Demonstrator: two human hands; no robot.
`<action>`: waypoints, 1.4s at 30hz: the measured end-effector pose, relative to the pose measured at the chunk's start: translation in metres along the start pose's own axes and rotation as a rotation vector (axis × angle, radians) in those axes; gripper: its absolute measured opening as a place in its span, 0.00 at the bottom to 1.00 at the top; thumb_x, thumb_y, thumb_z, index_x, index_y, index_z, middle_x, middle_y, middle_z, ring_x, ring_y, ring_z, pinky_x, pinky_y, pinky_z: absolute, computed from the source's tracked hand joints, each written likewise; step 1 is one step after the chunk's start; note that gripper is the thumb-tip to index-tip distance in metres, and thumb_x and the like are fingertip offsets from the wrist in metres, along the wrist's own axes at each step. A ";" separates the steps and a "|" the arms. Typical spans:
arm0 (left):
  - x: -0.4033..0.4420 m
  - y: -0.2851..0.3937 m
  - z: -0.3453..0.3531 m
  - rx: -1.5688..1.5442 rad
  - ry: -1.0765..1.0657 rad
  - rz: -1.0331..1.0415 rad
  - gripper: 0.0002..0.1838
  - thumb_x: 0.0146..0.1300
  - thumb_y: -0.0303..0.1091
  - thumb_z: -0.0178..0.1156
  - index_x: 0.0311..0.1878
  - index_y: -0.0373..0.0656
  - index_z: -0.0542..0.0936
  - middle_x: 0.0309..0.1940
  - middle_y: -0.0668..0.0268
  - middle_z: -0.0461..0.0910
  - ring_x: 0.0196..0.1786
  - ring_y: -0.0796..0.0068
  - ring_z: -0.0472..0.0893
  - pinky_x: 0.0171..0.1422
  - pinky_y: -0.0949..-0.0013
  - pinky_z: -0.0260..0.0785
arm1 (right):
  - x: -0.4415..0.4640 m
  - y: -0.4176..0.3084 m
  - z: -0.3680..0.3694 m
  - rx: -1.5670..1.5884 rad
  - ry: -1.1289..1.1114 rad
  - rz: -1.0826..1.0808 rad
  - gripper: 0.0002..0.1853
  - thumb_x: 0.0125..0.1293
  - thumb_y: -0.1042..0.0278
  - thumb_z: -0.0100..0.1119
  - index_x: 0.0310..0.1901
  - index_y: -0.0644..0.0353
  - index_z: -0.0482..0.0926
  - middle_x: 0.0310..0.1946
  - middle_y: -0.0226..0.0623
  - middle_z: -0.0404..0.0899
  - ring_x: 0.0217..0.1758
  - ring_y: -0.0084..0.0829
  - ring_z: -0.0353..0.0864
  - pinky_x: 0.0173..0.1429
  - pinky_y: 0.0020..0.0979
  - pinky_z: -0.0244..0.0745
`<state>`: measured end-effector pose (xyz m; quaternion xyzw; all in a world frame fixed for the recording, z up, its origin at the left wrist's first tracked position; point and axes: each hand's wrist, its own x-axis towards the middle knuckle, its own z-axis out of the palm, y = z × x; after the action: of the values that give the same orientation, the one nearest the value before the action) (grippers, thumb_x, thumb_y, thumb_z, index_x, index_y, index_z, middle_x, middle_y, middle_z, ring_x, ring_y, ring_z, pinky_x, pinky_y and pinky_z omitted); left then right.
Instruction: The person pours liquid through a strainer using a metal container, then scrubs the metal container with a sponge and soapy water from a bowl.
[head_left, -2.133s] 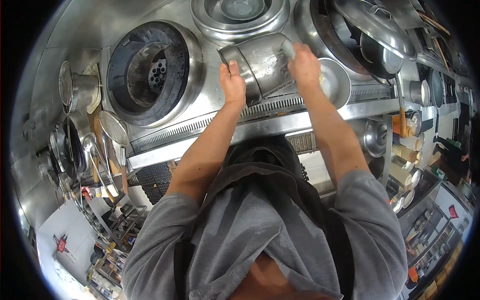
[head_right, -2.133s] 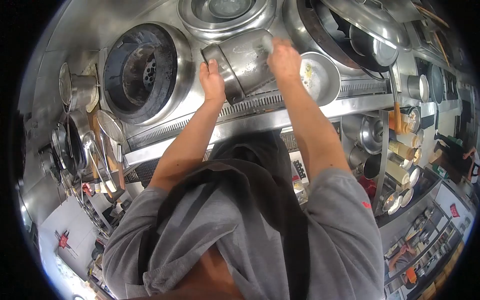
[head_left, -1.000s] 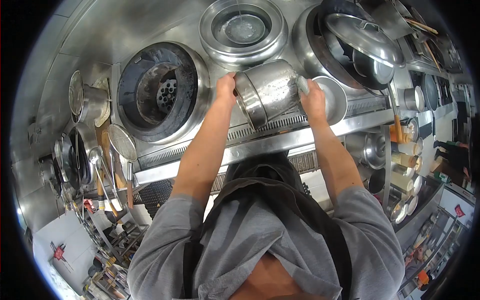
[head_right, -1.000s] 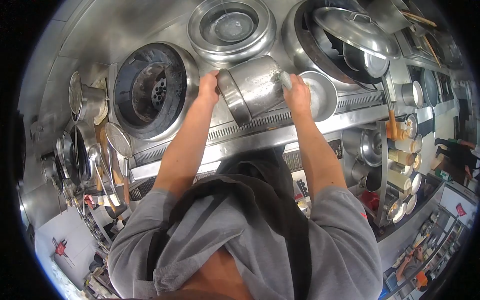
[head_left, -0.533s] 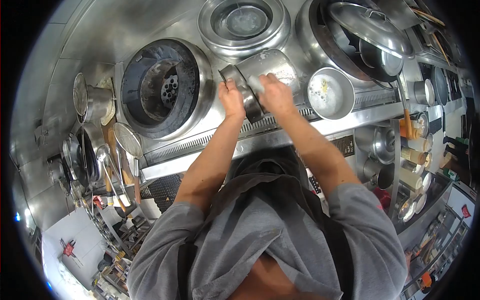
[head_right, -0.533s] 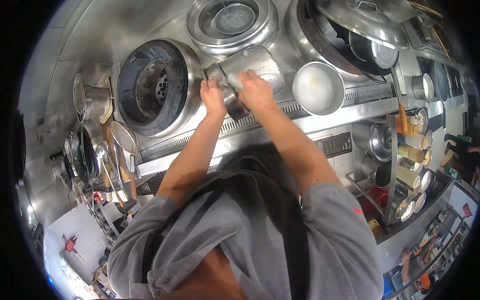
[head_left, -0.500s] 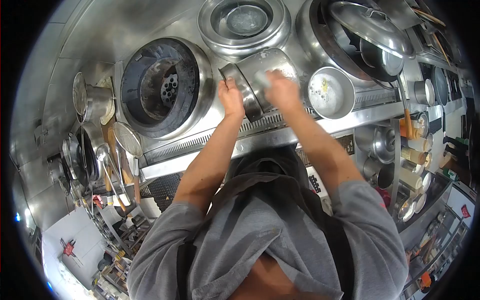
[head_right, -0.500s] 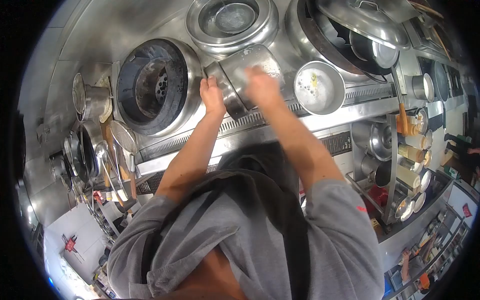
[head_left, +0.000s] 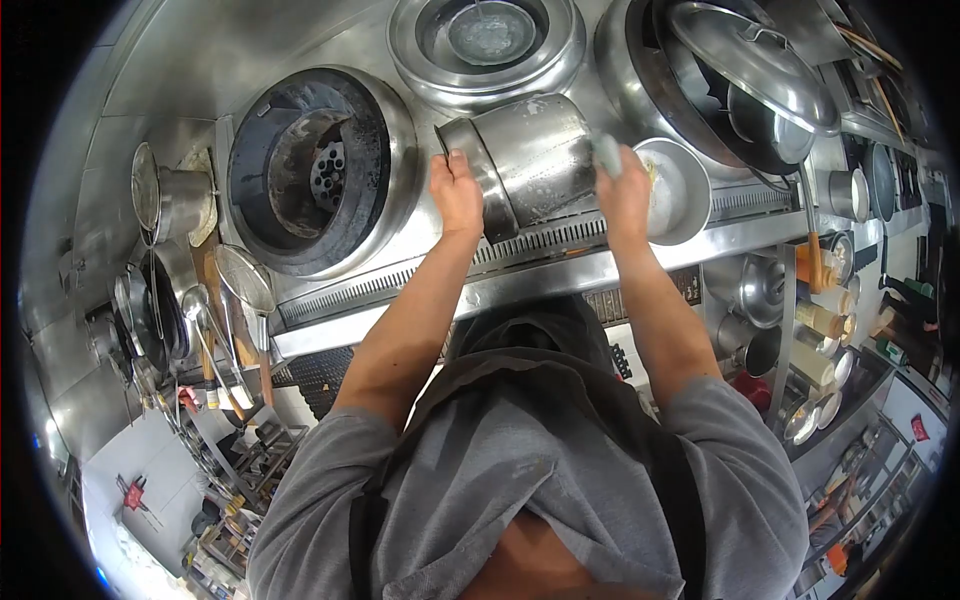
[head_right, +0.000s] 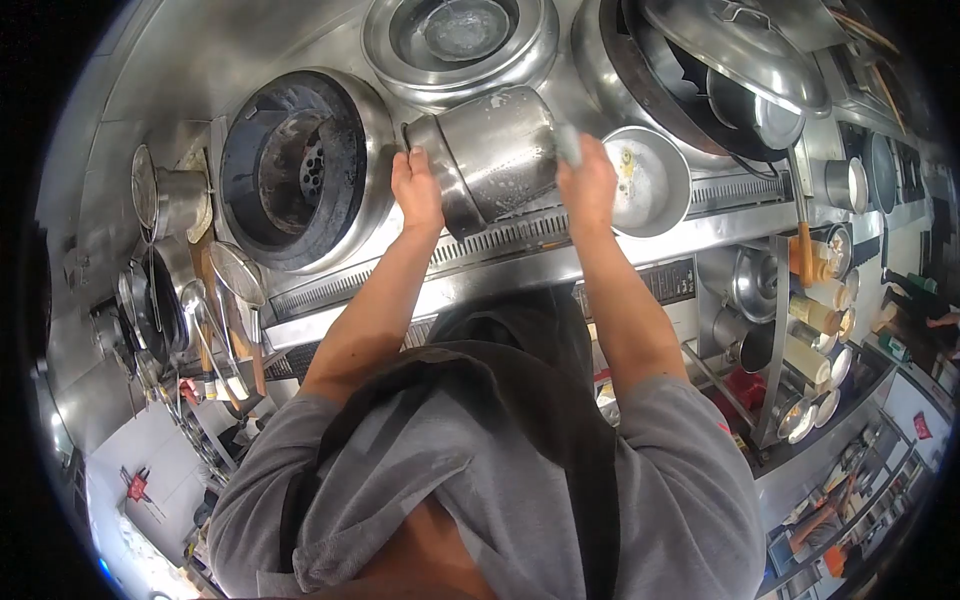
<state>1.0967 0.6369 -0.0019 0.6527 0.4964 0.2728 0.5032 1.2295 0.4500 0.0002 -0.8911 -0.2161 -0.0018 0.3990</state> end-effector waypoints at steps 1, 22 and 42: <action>-0.002 0.002 0.002 0.001 0.010 0.020 0.15 0.71 0.38 0.50 0.34 0.33 0.71 0.30 0.62 0.71 0.35 0.71 0.67 0.43 0.65 0.62 | 0.006 -0.012 0.007 -0.142 -0.009 -0.055 0.18 0.52 0.71 0.66 0.46 0.61 0.78 0.41 0.49 0.80 0.43 0.53 0.81 0.47 0.45 0.76; -0.038 0.002 -0.001 0.051 0.043 0.169 0.15 0.72 0.38 0.48 0.34 0.35 0.68 0.24 0.48 0.74 0.29 0.50 0.73 0.37 0.52 0.63 | 0.009 -0.071 0.030 -0.189 -0.263 -0.267 0.14 0.54 0.67 0.64 0.43 0.56 0.80 0.40 0.47 0.82 0.43 0.49 0.83 0.47 0.45 0.79; -0.003 -0.002 0.003 -0.258 0.019 -0.149 0.11 0.64 0.35 0.54 0.38 0.34 0.75 0.32 0.65 0.73 0.35 0.73 0.69 0.42 0.67 0.62 | -0.004 -0.050 0.026 -0.289 -0.144 -0.084 0.13 0.53 0.70 0.62 0.42 0.59 0.75 0.40 0.47 0.79 0.38 0.49 0.83 0.42 0.45 0.80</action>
<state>1.0974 0.6332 -0.0039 0.5412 0.5091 0.3024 0.5971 1.2024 0.4961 0.0173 -0.9273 -0.2786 0.0143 0.2496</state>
